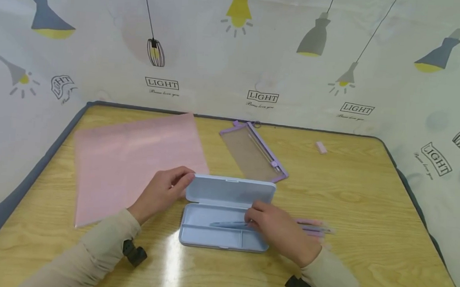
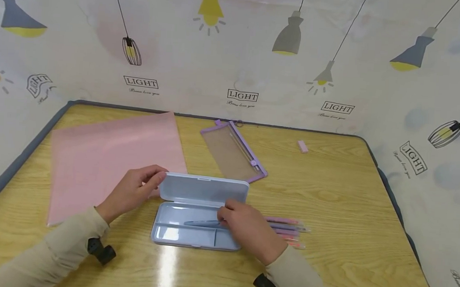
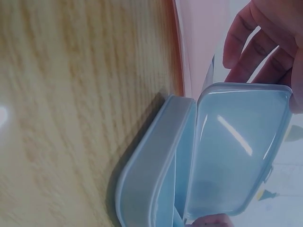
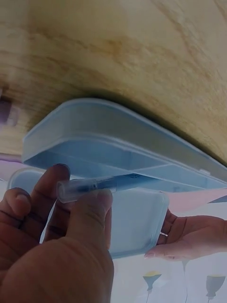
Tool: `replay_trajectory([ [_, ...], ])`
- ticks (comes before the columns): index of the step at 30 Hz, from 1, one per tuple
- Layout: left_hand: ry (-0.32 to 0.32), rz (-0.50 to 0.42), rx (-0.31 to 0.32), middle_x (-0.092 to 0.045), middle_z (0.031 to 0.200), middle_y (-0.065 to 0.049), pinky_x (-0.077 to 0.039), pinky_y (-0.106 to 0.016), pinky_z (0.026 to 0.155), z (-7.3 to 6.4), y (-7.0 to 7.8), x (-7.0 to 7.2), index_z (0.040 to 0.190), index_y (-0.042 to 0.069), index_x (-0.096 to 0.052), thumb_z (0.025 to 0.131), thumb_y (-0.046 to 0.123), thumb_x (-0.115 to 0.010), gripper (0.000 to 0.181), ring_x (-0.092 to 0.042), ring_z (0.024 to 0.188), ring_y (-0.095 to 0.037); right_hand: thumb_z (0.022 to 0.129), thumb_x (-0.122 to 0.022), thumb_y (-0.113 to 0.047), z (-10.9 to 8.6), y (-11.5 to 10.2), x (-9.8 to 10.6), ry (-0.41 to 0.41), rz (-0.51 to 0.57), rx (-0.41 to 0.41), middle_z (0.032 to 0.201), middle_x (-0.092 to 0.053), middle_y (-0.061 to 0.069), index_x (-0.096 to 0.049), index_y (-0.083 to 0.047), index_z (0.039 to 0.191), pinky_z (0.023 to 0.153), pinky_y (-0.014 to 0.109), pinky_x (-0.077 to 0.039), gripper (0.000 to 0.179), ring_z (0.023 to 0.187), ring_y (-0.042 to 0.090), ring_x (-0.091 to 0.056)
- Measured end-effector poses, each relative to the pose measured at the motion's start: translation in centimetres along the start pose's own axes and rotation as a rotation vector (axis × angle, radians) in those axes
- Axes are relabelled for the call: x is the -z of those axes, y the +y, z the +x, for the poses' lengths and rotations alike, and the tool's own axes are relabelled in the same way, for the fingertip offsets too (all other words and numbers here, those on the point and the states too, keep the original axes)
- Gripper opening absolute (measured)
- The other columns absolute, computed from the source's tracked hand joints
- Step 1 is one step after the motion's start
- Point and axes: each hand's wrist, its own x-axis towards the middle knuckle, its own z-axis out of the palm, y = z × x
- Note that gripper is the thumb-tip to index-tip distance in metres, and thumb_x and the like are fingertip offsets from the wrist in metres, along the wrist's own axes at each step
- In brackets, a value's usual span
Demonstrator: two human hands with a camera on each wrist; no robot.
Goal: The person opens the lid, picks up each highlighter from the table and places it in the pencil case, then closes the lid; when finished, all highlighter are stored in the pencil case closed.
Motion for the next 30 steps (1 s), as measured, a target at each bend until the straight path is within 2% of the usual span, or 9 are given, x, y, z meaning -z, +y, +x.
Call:
replay_trajectory([
  [5, -0.004, 0.000, -0.001, -0.072, 0.094, 0.002, -0.048, -0.027, 0.066, -0.1, 0.0, -0.2, 0.110, 0.015, -0.070, 0.104, 0.034, -0.050, 0.028, -0.058, 0.073, -0.014, 0.091, -0.069, -0.007, 0.1, 0.0, -0.7, -0.019, 0.030, -0.015, 0.085, -0.055, -0.005, -0.067, -0.016, 0.090, 0.065, 0.024, -0.050, 0.009, 0.071, 0.005, -0.052],
  [11, 0.000, 0.008, -0.011, -0.071, 0.092, 0.003, -0.047, -0.027, 0.065, -0.4, -0.2, -0.4, 0.110, 0.015, -0.070, 0.104, 0.032, -0.050, 0.027, -0.055, 0.070, -0.011, 0.092, -0.068, -0.011, 0.2, -0.2, -1.4, -0.033, -0.038, -0.003, 0.083, -0.059, -0.007, -0.068, -0.018, 0.088, 0.065, 0.028, -0.052, 0.008, 0.069, 0.007, -0.057],
  [16, 0.003, 0.012, -0.015, -0.071, 0.093, 0.003, -0.047, -0.027, 0.066, -0.6, -0.3, -0.6, 0.110, 0.015, -0.070, 0.104, 0.032, -0.051, 0.026, -0.056, 0.071, -0.010, 0.088, -0.066, -0.006, 0.1, -0.5, -1.5, -0.036, -0.105, 0.033, 0.077, -0.061, -0.007, -0.072, -0.020, 0.084, 0.064, 0.029, -0.051, 0.015, 0.067, 0.009, -0.057],
  [20, 0.003, 0.013, -0.017, -0.071, 0.092, 0.003, -0.047, -0.027, 0.067, -0.6, -0.3, -0.7, 0.110, 0.016, -0.070, 0.104, 0.032, -0.050, 0.026, -0.056, 0.071, -0.010, 0.088, -0.066, -0.004, -0.1, -0.7, -1.2, -0.040, -0.097, 0.028, 0.080, -0.065, -0.006, -0.074, -0.019, 0.088, 0.068, 0.030, -0.053, 0.017, 0.072, 0.010, -0.062],
  [25, -0.010, 0.010, -0.008, -0.071, 0.092, 0.004, -0.048, -0.027, 0.066, -0.6, -0.2, -0.5, 0.111, 0.017, -0.070, 0.104, 0.033, -0.050, 0.027, -0.057, 0.071, -0.010, 0.090, -0.071, -0.012, -1.3, -0.5, 0.7, -0.029, 0.005, -0.020, 0.096, -0.070, -0.003, -0.074, -0.013, 0.103, 0.078, 0.032, -0.055, 0.013, 0.087, 0.012, -0.067],
  [28, -0.005, 0.009, -0.010, -0.070, 0.091, 0.004, -0.048, -0.028, 0.066, -0.5, -0.2, -0.2, 0.111, 0.017, -0.070, 0.104, 0.034, -0.050, 0.027, -0.057, 0.070, -0.011, 0.089, -0.073, -0.016, -2.5, 0.6, 2.8, 0.029, 0.030, -0.092, 0.097, -0.071, -0.004, -0.073, -0.014, 0.105, 0.077, 0.033, -0.056, 0.016, 0.087, 0.011, -0.068],
  [30, 0.003, 0.011, -0.019, -0.070, 0.091, 0.004, -0.048, -0.028, 0.066, -0.3, -0.2, -0.1, 0.110, 0.017, -0.070, 0.104, 0.033, -0.049, 0.027, -0.057, 0.072, -0.012, 0.089, -0.074, -0.016, -3.4, 1.7, 4.3, 0.050, 0.030, -0.172, 0.098, -0.072, -0.004, -0.073, -0.014, 0.104, 0.077, 0.035, -0.056, 0.016, 0.088, 0.012, -0.069],
])
